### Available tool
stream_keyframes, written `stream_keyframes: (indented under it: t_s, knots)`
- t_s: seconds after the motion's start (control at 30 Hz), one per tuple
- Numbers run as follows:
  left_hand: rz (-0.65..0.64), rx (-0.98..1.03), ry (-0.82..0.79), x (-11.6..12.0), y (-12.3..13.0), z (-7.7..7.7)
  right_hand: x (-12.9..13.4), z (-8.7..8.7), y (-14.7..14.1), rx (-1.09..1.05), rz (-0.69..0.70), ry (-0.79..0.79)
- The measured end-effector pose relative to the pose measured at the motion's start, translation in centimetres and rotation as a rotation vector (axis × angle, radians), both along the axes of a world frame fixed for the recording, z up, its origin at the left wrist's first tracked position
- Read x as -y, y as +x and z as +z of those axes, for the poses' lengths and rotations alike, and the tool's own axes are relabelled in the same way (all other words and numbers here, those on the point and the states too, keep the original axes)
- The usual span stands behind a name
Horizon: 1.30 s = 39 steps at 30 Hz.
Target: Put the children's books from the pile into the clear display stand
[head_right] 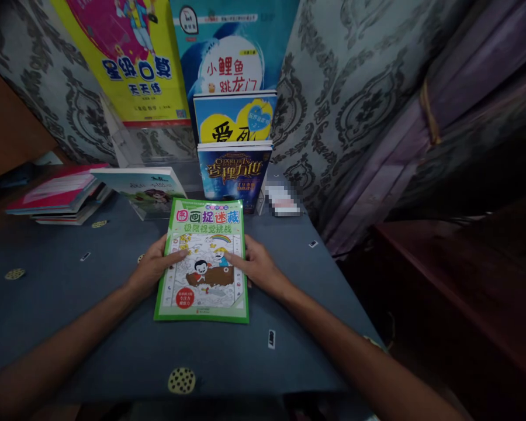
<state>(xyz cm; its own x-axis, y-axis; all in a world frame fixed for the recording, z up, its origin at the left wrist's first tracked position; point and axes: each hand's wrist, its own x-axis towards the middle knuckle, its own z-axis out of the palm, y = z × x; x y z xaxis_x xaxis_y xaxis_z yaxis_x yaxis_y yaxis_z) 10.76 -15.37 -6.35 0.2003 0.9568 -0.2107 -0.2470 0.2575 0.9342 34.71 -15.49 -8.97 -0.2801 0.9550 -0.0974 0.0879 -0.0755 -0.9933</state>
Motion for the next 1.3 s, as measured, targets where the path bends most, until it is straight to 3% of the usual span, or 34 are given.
stream_keyframes:
  t_s: [0.33,0.6,0.73,0.87,0.97,1.07,1.17,1.3]
  knots:
    - [0.141,0.062,-0.057,-0.5,0.1,-0.9,0.1,0.1,0.0,-0.076,0.016,0.021]
    - [0.111,0.031,-0.063,-0.6,0.0,-0.9,0.0,0.1,-0.1,-0.077,-0.039,0.039]
    - [0.072,-0.08,0.028,-0.5,-0.2,-0.8,-0.3,-0.5,0.6,0.164,-0.213,0.208]
    - [0.031,-0.168,0.067,-0.6,-0.5,-0.9,0.0,-0.1,1.0,0.585,-0.243,0.453]
    - [0.009,-0.218,0.079,-0.9,-0.7,-1.1,0.5,0.5,0.0,0.75,-0.121,0.696]
    - [-0.01,-0.247,0.099,-1.0,-0.9,-1.2,0.5,0.7,-2.2,0.75,0.184,0.868]
    - [-0.001,-0.252,0.108,-1.1,-0.9,-1.3,-0.4,0.3,-4.1,0.772,0.363,0.877]
    - [-0.014,-0.257,0.072,-1.0,-0.9,-1.1,-2.7,-0.3,-4.0,0.858,0.333,0.783]
